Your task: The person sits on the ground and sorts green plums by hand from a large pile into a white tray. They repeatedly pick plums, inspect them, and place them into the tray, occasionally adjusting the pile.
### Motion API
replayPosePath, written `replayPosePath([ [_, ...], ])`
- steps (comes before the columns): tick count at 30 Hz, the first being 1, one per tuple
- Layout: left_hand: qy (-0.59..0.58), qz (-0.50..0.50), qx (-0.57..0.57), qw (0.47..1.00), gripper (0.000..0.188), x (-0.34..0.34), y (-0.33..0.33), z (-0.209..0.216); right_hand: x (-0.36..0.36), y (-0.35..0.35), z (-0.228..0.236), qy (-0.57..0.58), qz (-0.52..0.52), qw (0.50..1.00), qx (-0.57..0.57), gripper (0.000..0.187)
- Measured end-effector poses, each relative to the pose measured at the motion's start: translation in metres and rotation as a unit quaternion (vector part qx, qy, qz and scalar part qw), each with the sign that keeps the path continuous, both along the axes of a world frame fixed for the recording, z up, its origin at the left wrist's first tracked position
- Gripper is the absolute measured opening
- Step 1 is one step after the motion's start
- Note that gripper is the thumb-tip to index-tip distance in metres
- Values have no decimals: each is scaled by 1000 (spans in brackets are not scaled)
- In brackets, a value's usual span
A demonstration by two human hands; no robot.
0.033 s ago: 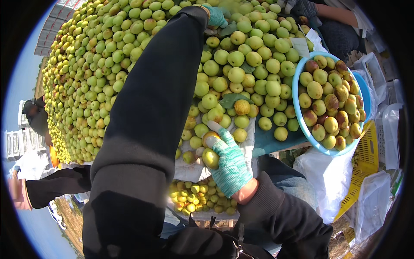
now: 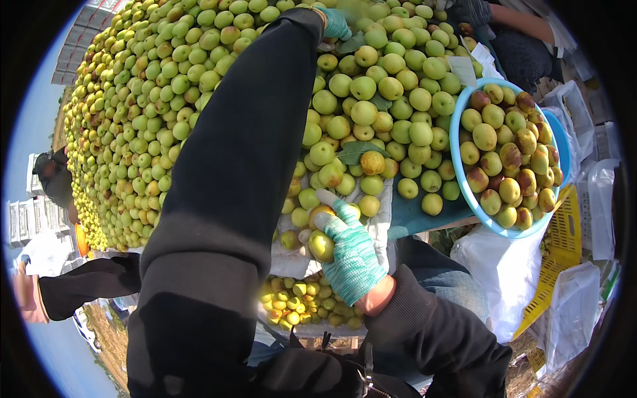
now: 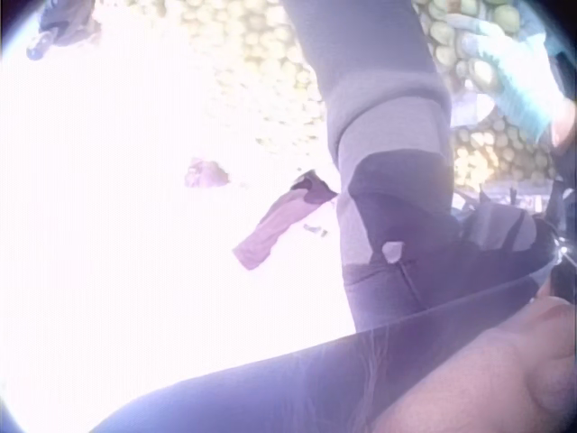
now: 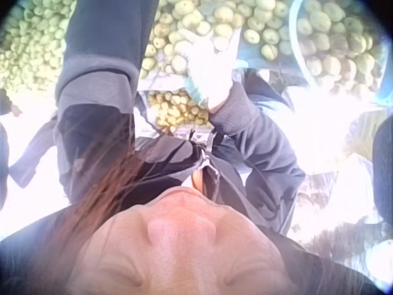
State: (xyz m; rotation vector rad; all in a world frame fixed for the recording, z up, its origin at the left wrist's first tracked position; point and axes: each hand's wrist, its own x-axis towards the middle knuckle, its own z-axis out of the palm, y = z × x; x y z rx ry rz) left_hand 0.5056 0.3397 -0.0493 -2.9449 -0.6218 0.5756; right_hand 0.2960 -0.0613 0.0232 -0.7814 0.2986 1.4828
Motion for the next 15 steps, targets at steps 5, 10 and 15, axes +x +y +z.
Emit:
replayPosePath([
  [5, 16, 17, 23, 999, 50, 4, -16, 5, -24, -12, -8, -253, 92, 962, 46, 42],
  [10, 23, 24, 31, 999, 56, 5, -24, 12, -22, -7, -7, -118, 34, 992, 19, 41],
  [15, -108, 100, -107, 983, 55, -39, -42, 36, -9, 0, 6, -34, 34, 999, 2, 46],
])
